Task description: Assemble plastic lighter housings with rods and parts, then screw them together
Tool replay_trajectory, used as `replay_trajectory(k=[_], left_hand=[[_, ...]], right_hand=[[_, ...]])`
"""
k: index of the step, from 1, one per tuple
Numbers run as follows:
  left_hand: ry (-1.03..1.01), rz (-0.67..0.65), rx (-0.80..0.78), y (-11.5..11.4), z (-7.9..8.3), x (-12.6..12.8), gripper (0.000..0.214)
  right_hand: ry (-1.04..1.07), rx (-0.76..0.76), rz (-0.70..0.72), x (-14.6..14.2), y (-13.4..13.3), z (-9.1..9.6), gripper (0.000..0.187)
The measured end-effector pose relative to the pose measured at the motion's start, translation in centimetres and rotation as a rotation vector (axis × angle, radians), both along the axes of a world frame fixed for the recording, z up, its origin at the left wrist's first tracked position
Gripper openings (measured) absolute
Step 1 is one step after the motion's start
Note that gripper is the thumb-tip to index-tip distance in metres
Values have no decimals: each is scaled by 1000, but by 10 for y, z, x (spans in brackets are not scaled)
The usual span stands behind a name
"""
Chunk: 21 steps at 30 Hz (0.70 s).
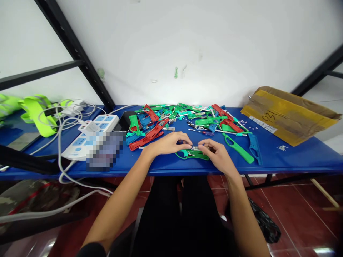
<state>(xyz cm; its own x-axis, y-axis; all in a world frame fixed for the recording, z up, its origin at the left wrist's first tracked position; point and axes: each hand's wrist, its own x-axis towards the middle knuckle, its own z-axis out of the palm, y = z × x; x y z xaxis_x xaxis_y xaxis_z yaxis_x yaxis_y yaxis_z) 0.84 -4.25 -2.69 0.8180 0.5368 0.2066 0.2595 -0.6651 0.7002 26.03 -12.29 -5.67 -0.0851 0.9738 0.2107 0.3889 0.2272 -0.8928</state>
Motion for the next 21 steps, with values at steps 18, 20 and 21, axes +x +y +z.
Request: replay_trajectory(k=[18, 20, 21], left_hand=[[40, 344, 361, -65, -27, -25, 31], [35, 373, 350, -66, -27, -26, 31], [29, 384, 343, -67, -27, -26, 31]], right_hand=[[-490, 300, -39, -4, -10, -6, 31], [-504, 316, -31, -4, -11, -7, 32], [-512, 319, -27, -4, -11, -7, 32]])
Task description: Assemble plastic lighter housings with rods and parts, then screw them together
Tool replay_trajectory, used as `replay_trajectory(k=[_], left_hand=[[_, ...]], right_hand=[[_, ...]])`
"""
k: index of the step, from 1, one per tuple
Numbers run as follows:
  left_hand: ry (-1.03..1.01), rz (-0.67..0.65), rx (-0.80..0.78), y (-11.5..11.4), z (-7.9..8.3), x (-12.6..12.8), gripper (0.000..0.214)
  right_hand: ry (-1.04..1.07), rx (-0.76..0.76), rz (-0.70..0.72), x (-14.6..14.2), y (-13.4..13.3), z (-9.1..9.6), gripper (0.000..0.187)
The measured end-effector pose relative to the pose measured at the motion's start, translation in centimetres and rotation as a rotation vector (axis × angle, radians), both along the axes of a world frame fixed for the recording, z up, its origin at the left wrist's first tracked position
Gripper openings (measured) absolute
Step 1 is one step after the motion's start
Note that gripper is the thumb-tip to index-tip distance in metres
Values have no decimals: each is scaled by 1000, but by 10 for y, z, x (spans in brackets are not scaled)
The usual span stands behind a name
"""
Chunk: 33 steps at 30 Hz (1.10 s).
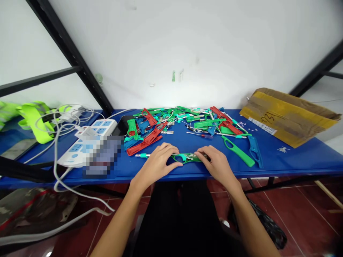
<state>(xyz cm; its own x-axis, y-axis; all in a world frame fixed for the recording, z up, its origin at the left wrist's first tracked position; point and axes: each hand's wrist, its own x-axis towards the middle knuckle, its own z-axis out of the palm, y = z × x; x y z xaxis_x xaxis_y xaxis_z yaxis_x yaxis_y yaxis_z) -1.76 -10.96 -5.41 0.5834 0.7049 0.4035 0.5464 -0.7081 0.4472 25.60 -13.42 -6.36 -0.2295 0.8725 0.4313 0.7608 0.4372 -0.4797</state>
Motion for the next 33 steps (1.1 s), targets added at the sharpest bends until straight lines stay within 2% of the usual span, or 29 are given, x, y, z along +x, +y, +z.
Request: replay_trajectory(k=[8, 17, 22, 26, 33], left_hand=[[-11, 19, 5, 2, -1, 0, 31], [-56, 50, -63, 6, -3, -3, 30], [-26, 90, -3, 4, -4, -2, 33], [-13, 109, 36, 2, -3, 0, 40], [-40, 157, 22, 1, -3, 2, 41]], right_hand=[[-53, 21, 41, 6, -4, -1, 26], [-119, 63, 24, 5, -1, -2, 35], [-124, 59, 114, 3, -4, 2, 34], [-170, -8, 217, 1, -6, 6, 38], [-132, 4, 271, 2, -2, 3, 34]])
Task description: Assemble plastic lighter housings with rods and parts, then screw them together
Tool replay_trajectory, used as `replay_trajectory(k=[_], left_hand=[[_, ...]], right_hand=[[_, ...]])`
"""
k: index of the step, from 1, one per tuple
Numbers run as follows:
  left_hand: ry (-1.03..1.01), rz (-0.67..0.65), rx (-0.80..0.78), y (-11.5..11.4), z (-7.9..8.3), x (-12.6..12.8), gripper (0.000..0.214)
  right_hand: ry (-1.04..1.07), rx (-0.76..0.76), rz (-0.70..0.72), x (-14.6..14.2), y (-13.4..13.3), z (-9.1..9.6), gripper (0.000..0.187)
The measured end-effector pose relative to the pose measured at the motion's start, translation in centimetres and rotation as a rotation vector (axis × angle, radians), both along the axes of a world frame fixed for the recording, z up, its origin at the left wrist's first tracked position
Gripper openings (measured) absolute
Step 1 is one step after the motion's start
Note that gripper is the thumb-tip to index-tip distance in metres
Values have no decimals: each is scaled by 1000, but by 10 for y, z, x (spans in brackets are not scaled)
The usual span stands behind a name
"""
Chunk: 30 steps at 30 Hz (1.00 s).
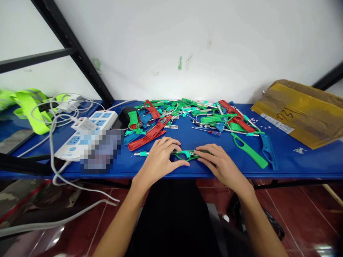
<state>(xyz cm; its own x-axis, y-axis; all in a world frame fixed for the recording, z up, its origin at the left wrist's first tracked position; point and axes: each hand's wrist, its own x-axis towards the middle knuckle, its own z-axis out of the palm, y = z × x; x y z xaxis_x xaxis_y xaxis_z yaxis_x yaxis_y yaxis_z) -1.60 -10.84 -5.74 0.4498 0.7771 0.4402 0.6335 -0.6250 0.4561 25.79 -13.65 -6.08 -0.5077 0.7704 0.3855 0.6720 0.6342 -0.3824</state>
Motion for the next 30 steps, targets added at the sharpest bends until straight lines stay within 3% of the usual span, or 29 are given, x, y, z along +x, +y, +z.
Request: replay_trajectory(k=[5, 15, 24, 30], left_hand=[[-38, 3, 30, 0, -4, -3, 38], [-43, 11, 59, 2, -5, -3, 39], [11, 27, 80, 1, -4, -2, 43], [30, 13, 109, 0, -5, -2, 43]], right_hand=[[52, 110, 7, -3, 0, -8, 33], [117, 127, -139, 1, -1, -6, 27], [44, 274, -82, 0, 0, -3, 20], [-13, 339, -29, 7, 0, -12, 26]])
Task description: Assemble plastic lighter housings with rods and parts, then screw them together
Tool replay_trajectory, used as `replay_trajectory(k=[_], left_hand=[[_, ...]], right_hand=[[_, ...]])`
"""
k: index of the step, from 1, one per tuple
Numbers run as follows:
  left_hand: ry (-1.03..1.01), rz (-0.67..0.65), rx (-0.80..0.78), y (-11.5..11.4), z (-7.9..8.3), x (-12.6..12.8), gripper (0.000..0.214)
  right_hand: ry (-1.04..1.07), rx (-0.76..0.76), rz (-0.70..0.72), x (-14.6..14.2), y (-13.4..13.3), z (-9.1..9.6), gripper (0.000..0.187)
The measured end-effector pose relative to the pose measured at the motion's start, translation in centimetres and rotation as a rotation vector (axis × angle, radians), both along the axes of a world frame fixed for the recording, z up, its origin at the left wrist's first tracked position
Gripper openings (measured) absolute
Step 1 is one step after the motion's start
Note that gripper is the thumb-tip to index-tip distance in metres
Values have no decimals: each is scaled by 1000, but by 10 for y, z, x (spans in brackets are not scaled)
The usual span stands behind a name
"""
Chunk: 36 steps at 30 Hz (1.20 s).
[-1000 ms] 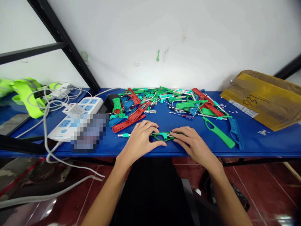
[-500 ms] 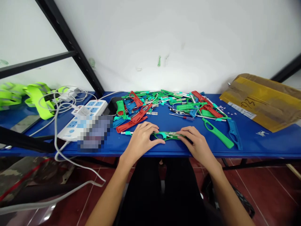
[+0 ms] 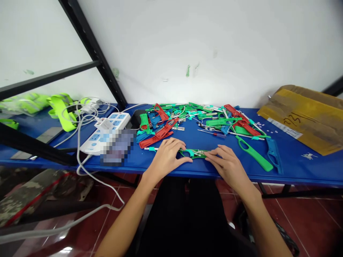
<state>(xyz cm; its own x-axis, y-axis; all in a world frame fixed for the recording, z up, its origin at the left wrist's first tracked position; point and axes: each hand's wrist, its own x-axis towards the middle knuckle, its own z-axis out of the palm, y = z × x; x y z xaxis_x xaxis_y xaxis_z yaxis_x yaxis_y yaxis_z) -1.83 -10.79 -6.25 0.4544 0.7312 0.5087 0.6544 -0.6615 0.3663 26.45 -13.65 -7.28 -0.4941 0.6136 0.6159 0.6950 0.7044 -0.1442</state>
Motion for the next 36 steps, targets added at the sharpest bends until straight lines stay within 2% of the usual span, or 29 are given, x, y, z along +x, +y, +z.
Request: replay_trajectory(k=[8, 13, 20, 31, 36], left_hand=[[77, -16, 21, -4, 3, 3, 42], [77, 6, -3, -4, 3, 3, 30], [48, 36, 10, -2, -1, 2, 40], [99, 5, -36, 1, -4, 1, 34], [127, 10, 4, 3, -6, 1, 32]], right_hand=[[146, -21, -65, -4, 1, -12, 27], [115, -57, -102, -4, 0, -9, 32], [64, -89, -197, -1, 1, -8, 31], [72, -177, -207, -1, -1, -7, 32], [85, -177, -192, -2, -2, -6, 31]])
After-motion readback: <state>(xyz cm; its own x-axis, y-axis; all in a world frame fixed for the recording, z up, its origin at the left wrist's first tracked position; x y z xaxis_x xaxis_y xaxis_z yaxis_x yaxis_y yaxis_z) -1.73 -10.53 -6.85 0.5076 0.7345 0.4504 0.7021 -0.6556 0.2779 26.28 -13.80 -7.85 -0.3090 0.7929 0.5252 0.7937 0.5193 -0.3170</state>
